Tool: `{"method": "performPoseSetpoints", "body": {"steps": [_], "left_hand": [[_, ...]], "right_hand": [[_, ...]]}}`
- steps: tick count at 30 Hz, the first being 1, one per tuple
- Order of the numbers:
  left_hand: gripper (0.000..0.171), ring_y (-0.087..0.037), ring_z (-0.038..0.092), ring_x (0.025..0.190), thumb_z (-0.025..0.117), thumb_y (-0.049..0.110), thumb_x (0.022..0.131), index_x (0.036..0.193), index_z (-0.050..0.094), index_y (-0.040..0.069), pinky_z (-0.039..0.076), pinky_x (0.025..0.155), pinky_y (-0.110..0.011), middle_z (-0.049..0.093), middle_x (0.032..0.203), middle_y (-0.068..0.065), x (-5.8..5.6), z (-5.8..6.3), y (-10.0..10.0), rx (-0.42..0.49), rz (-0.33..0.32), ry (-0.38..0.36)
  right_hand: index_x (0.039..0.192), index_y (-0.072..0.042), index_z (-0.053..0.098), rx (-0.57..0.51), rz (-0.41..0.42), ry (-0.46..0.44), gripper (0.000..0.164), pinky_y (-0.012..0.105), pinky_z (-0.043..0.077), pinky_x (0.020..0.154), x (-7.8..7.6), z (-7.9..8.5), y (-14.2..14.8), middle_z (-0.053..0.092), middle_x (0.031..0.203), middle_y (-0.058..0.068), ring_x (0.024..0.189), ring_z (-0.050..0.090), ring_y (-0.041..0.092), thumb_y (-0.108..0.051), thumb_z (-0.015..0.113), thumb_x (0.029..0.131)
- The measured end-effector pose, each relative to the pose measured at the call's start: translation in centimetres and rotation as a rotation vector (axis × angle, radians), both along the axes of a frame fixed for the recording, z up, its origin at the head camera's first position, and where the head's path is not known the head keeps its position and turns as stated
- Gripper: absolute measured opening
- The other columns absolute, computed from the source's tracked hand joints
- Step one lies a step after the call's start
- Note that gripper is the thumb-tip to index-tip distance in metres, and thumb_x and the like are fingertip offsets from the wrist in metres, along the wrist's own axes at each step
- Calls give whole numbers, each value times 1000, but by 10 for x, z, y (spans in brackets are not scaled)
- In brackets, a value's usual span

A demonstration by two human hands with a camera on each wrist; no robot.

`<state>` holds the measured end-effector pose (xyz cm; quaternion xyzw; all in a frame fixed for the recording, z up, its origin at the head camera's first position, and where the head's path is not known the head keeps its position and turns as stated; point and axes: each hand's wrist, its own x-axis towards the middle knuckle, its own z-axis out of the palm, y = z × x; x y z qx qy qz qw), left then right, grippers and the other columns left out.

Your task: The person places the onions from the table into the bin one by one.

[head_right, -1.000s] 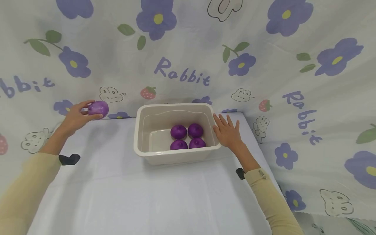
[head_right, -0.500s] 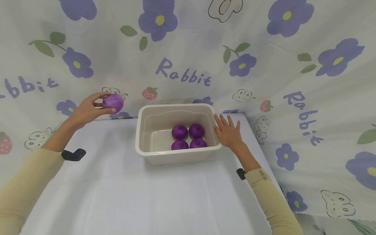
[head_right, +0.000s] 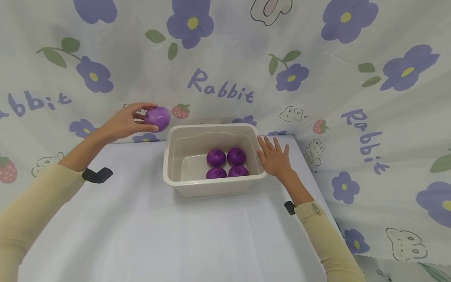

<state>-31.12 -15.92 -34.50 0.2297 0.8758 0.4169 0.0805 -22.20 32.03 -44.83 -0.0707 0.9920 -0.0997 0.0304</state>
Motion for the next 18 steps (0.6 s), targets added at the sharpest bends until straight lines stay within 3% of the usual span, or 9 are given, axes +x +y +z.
{"method": "performPoseSetpoints", "body": {"steps": [8,18], "left_hand": [[73,-38,56,119,83,24,83,146,48,12,56,88,-50,47,141,-13,-7,6,34,-37,-122,4],[71,-36,58,116,87,20,78,140,54,7,54,92,-45,52,132,-14,-16,-3,76,-91,-277,1]], "right_hand": [[162,-18,13,8,-2,-11,60,70,-10,111,0,1,0,14,165,12,149,1,42,-44,20,108],[162,-18,13,19,0,-10,60,70,-9,111,0,2,0,15,165,12,150,2,41,-44,22,109]]}}
